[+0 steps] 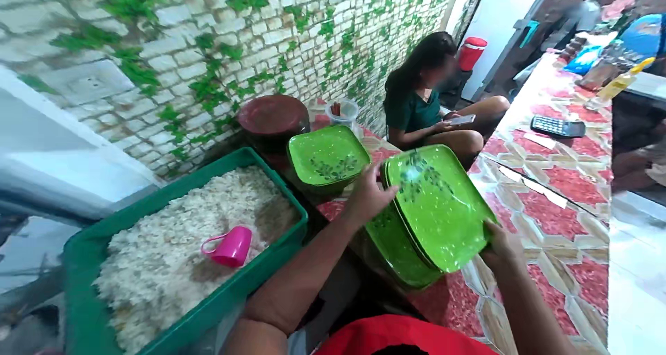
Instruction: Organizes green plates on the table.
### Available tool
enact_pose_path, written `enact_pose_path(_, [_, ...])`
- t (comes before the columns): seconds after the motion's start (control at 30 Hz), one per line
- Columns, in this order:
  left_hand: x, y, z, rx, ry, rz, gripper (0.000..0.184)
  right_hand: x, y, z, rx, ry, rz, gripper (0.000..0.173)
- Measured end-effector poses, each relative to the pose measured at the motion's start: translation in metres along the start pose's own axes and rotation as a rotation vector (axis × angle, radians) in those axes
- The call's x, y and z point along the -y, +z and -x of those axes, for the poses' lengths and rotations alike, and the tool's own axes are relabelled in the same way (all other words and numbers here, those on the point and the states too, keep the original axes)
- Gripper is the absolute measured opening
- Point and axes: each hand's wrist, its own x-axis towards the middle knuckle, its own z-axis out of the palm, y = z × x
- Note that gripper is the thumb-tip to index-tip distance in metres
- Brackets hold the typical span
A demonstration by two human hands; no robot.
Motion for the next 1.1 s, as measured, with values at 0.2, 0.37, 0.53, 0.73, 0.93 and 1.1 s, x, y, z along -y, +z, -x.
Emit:
enact_pose_path(0.2, [0.068,0.024,0.025,0.131,-0.284,0.022,0.053,-0.016,-0.017,0.009,0.001,-0.144,0.549,0.041])
enact_pose_path(0.37, [0.079,0.02,0.013,0.218,-0.292,-0.252,0.055,-0.026,-0.015,0.004,0.09,-0.22,0.818,0.043])
enact_pose_path(0.53, [0.084,-0.015,0.0,0.081,-0.238,-0.423,0.057,-0.001,-0.008,-0.006,0.142,-0.47,1.158,0.05])
enact_pose_path(0.73, [0.134,-0.102,-0.021,-0.392,-0.43,-0.068,0.086,0.033,0.125,0.002,0.555,-0.57,1.142,0.052])
enact_pose_path(0.93, [0.126,-0.119,-0.032,-0.31,-0.658,0.313,0.07,-0.026,0.281,-0.048,0.647,-0.26,1.362,0.067])
enact_pose_path(1.1, [0.114,-0.111,-0.019,-0.311,-0.645,0.42,0.067,-0.035,0.3,-0.062,0.596,-0.168,1.217,0.048])
